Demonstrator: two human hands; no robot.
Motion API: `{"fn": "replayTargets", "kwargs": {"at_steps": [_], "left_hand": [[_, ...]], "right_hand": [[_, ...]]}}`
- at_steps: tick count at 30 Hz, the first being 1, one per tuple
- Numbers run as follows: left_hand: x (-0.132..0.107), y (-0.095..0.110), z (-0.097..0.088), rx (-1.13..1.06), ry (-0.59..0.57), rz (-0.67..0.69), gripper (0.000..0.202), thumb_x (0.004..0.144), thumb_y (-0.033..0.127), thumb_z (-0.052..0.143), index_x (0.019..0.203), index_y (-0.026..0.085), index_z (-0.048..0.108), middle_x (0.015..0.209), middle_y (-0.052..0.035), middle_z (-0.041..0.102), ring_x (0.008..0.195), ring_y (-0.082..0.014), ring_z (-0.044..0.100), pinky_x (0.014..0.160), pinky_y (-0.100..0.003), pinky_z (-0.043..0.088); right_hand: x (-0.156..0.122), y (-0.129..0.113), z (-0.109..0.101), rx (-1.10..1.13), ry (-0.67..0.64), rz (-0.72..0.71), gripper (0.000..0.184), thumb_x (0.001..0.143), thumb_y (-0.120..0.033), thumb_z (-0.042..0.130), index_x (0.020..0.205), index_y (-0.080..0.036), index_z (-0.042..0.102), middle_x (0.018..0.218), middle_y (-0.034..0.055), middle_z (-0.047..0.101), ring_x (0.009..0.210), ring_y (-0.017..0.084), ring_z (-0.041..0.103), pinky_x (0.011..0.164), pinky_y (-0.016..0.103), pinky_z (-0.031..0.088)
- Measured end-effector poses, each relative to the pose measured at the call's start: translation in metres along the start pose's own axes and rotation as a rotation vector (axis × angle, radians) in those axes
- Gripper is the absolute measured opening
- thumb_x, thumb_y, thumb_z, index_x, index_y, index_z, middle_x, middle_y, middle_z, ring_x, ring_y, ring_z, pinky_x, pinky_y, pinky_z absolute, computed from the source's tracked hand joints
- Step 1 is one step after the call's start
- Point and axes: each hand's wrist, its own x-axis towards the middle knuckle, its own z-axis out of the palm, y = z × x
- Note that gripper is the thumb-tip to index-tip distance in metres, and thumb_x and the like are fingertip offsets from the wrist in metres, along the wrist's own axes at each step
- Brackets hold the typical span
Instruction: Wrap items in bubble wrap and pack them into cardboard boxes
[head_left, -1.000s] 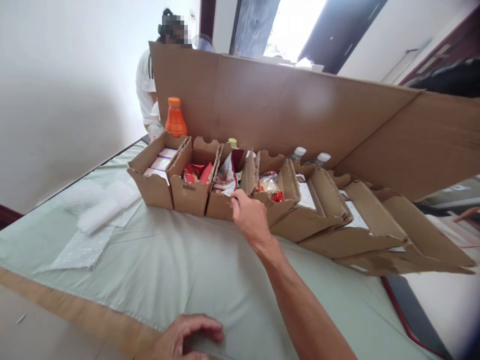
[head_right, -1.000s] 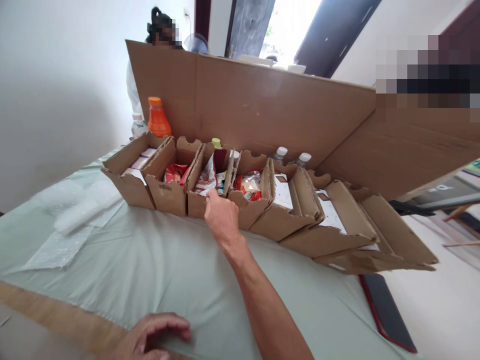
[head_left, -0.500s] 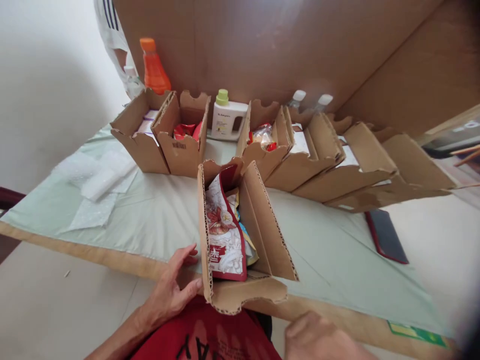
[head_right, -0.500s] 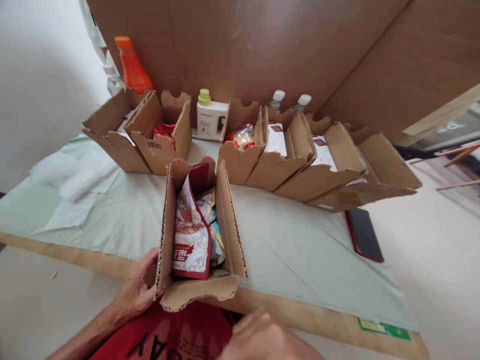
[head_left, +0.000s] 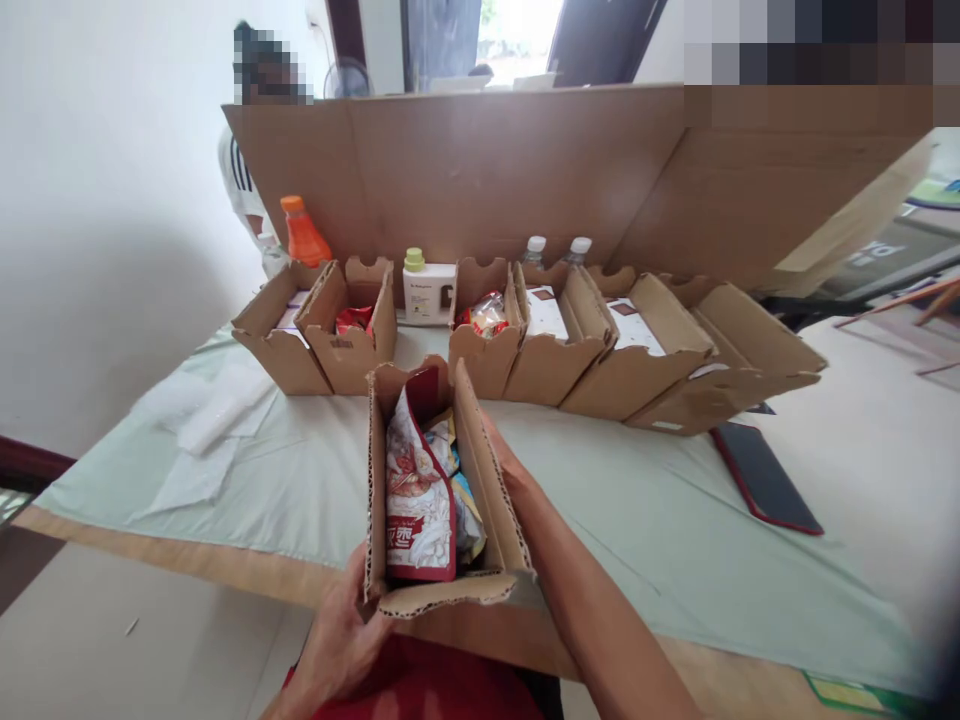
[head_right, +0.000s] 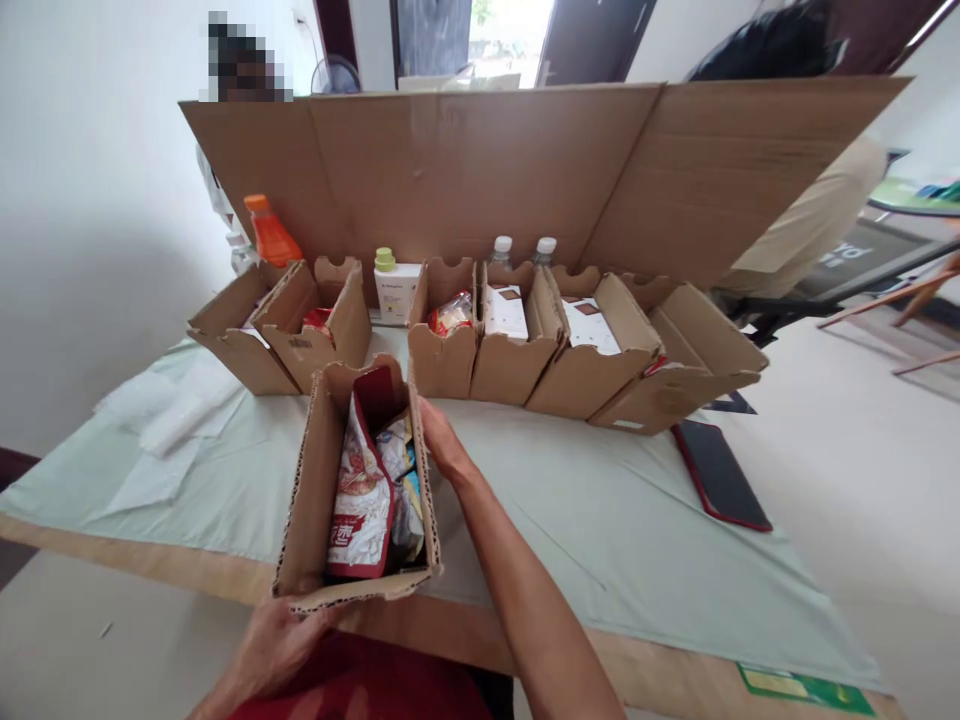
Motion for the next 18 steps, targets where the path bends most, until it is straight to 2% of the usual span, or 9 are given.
{"fn": "replayTargets", "kwargs": {"at_steps": [2,4,6,8,9,11,14,18], "left_hand": [[0.011,0.000,-0.004,-0.013,0.053,0.023,0.026,0.083,0.046,0.059,0.077,0.025,0.073,0.063,-0.0010,0.070,0.067,-0.0255,0.069,0.062,-0.035,0.058],[0.034,0.008,-0.009,-0.035,0.092,0.053,0.025,0.083,0.043,0.059,0.071,0.024,0.071,0.066,-0.0020,0.072,0.064,-0.0240,0.069,0.063,-0.034,0.057],[0.066,0.025,-0.010,-0.110,0.094,0.073,0.024,0.085,0.042,0.061,0.089,0.023,0.075,0.074,-0.0025,0.075,0.070,-0.0232,0.070,0.069,-0.034,0.058],[0.099,0.046,-0.002,-0.268,0.057,0.065,0.046,0.087,0.044,0.063,0.125,0.021,0.067,0.090,-0.0046,0.078,0.082,-0.0238,0.074,0.079,-0.036,0.059],[0.113,0.056,0.005,-0.368,0.018,0.066,0.059,0.086,0.048,0.065,0.137,0.019,0.060,0.098,-0.0073,0.079,0.090,-0.0250,0.074,0.084,-0.038,0.059],[0.132,0.073,0.023,-0.514,-0.079,0.098,0.071,0.088,0.054,0.064,0.146,0.015,0.051,0.122,-0.0142,0.075,0.112,-0.0280,0.071,0.097,-0.042,0.057],[0.136,0.082,0.047,-0.580,-0.183,0.187,0.065,0.096,0.056,0.055,0.145,0.015,0.054,0.151,-0.0164,0.058,0.139,-0.0296,0.054,0.115,-0.044,0.045],[0.140,0.075,0.062,-0.572,-0.170,0.228,0.066,0.101,0.060,0.046,0.151,0.016,0.049,0.161,-0.0140,0.047,0.151,-0.0294,0.039,0.126,-0.047,0.029]], "right_hand": [[-0.019,0.005,-0.024,0.018,0.010,0.031,0.061,0.091,-0.075,0.047,0.090,-0.023,0.078,0.087,0.0039,0.077,0.091,0.026,0.072,0.081,0.040,0.061],[-0.047,0.013,-0.059,0.010,0.064,0.070,0.057,0.093,-0.069,0.048,0.099,-0.021,0.077,0.100,0.0057,0.078,0.097,0.026,0.071,0.088,0.041,0.060],[-0.082,0.022,-0.093,-0.014,0.168,0.120,0.049,0.094,-0.062,0.055,0.105,-0.019,0.076,0.108,0.0075,0.077,0.102,0.026,0.069,0.092,0.042,0.058],[-0.117,0.030,-0.116,-0.018,0.323,0.174,0.043,0.089,-0.056,0.066,0.110,-0.019,0.074,0.112,0.0089,0.076,0.105,0.027,0.069,0.093,0.042,0.057],[-0.132,0.034,-0.124,-0.010,0.392,0.199,0.045,0.086,-0.054,0.071,0.115,-0.020,0.072,0.116,0.0097,0.075,0.107,0.027,0.069,0.094,0.042,0.057],[-0.150,0.041,-0.131,0.015,0.466,0.234,0.054,0.082,-0.050,0.077,0.126,-0.021,0.066,0.126,0.0117,0.072,0.113,0.027,0.068,0.097,0.043,0.057],[-0.149,0.047,-0.134,0.030,0.442,0.252,0.061,0.082,-0.049,0.078,0.133,-0.020,0.060,0.133,0.0144,0.068,0.116,0.027,0.068,0.099,0.043,0.056],[-0.115,0.054,-0.136,0.001,0.412,0.229,0.060,0.082,-0.051,0.077,0.130,-0.019,0.060,0.128,0.0149,0.069,0.112,0.027,0.069,0.098,0.044,0.057]]}}
